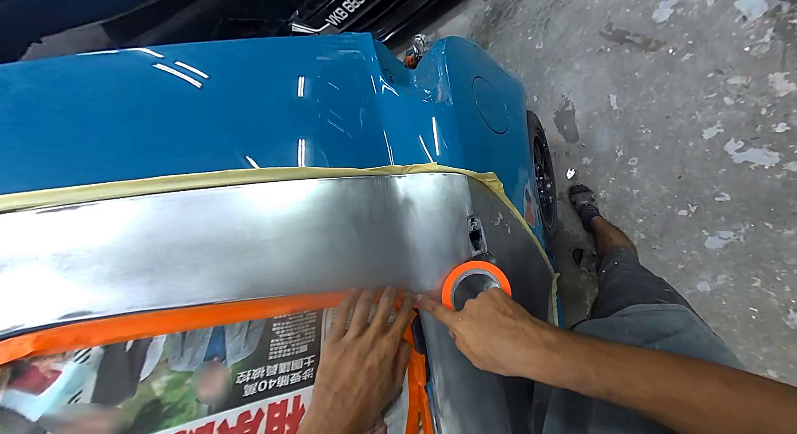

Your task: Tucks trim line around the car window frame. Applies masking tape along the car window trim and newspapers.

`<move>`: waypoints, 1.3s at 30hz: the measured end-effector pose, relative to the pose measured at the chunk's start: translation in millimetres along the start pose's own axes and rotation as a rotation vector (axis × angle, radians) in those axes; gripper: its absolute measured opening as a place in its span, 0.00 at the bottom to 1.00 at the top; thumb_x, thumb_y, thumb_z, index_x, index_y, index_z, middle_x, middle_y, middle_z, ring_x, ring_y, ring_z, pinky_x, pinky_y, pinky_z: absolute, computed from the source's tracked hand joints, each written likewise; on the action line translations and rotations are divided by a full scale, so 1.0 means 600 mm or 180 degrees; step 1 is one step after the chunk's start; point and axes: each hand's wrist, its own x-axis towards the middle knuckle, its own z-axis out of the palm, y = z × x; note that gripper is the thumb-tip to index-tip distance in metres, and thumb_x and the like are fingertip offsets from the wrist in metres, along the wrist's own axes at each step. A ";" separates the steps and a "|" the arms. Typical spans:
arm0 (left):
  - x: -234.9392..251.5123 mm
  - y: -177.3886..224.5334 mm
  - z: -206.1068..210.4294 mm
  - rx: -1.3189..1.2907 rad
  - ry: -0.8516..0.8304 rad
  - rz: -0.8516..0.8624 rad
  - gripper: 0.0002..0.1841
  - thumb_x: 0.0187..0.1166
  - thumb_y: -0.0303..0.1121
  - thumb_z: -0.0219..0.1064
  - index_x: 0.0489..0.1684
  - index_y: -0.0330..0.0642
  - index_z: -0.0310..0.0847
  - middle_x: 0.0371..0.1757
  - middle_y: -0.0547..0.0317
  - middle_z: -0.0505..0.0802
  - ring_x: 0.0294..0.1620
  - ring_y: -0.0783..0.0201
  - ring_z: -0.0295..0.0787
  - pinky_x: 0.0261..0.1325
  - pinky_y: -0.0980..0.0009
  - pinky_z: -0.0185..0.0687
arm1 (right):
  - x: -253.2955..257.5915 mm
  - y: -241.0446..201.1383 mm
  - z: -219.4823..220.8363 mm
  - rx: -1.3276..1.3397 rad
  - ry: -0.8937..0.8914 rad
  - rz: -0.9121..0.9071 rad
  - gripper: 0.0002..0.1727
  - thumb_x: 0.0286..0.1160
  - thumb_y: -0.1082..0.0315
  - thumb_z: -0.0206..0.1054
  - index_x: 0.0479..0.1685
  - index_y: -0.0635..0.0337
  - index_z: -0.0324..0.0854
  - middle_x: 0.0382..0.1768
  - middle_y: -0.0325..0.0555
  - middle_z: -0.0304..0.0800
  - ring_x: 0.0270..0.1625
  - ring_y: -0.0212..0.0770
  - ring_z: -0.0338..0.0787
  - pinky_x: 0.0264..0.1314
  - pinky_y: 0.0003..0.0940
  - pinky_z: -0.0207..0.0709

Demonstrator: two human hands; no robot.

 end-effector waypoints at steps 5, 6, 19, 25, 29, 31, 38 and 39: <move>0.000 0.002 -0.001 0.0004 -0.0021 -0.0047 0.25 0.72 0.42 0.52 0.64 0.57 0.90 0.64 0.53 0.91 0.69 0.41 0.83 0.74 0.39 0.68 | -0.031 0.009 0.018 0.0041 0.0145 0.0128 0.38 0.89 0.62 0.51 0.98 0.30 0.43 0.27 0.55 0.86 0.36 0.63 0.89 0.42 0.60 0.80; -0.001 0.003 -0.001 0.0012 -0.0028 -0.0043 0.25 0.73 0.42 0.52 0.64 0.56 0.90 0.65 0.52 0.91 0.69 0.41 0.83 0.74 0.39 0.68 | -0.029 0.003 0.013 0.0161 0.0030 0.0193 0.39 0.87 0.63 0.52 0.97 0.29 0.43 0.32 0.57 0.88 0.40 0.63 0.89 0.45 0.61 0.80; -0.001 -0.015 -0.001 -0.0151 -0.0187 0.0317 0.24 0.72 0.42 0.53 0.63 0.64 0.90 0.63 0.48 0.90 0.69 0.37 0.81 0.73 0.31 0.64 | -0.007 -0.062 0.011 0.0795 -0.0324 0.0424 0.44 0.80 0.65 0.62 0.97 0.41 0.46 0.46 0.60 0.89 0.53 0.63 0.90 0.52 0.64 0.79; -0.006 -0.013 -0.001 -0.0100 -0.0276 0.0444 0.24 0.71 0.42 0.54 0.63 0.66 0.90 0.68 0.55 0.90 0.74 0.42 0.80 0.77 0.29 0.59 | -0.026 -0.049 0.022 0.0947 -0.0315 0.0207 0.40 0.86 0.49 0.59 0.97 0.39 0.47 0.45 0.59 0.91 0.52 0.62 0.90 0.56 0.64 0.78; -0.005 -0.011 0.001 0.0002 -0.0262 0.0444 0.24 0.72 0.42 0.55 0.64 0.66 0.90 0.68 0.56 0.90 0.74 0.43 0.80 0.77 0.30 0.59 | -0.079 -0.025 0.061 0.0792 0.0138 0.0000 0.40 0.90 0.43 0.52 0.98 0.37 0.42 0.28 0.53 0.86 0.37 0.59 0.88 0.45 0.61 0.79; -0.007 -0.008 0.001 0.0009 -0.0267 0.0420 0.24 0.72 0.42 0.56 0.64 0.66 0.90 0.68 0.56 0.90 0.75 0.43 0.80 0.78 0.30 0.58 | -0.090 -0.010 0.072 0.0771 0.0145 0.0094 0.37 0.92 0.40 0.47 0.98 0.35 0.44 0.28 0.54 0.87 0.38 0.59 0.88 0.48 0.60 0.80; -0.010 -0.006 0.000 0.0011 -0.0342 0.0436 0.24 0.72 0.41 0.56 0.66 0.64 0.90 0.71 0.54 0.88 0.79 0.41 0.76 0.82 0.30 0.54 | -0.047 -0.026 0.105 0.2676 -0.0302 0.0160 0.36 0.93 0.44 0.48 0.97 0.40 0.48 0.49 0.58 0.88 0.35 0.48 0.89 0.42 0.47 0.85; -0.011 -0.006 0.000 -0.0001 -0.0340 0.0460 0.24 0.72 0.41 0.56 0.65 0.64 0.90 0.71 0.53 0.88 0.79 0.40 0.77 0.82 0.29 0.54 | -0.040 -0.027 0.106 0.3122 -0.0466 0.0200 0.35 0.94 0.45 0.48 0.98 0.39 0.47 0.49 0.58 0.86 0.30 0.45 0.85 0.36 0.43 0.83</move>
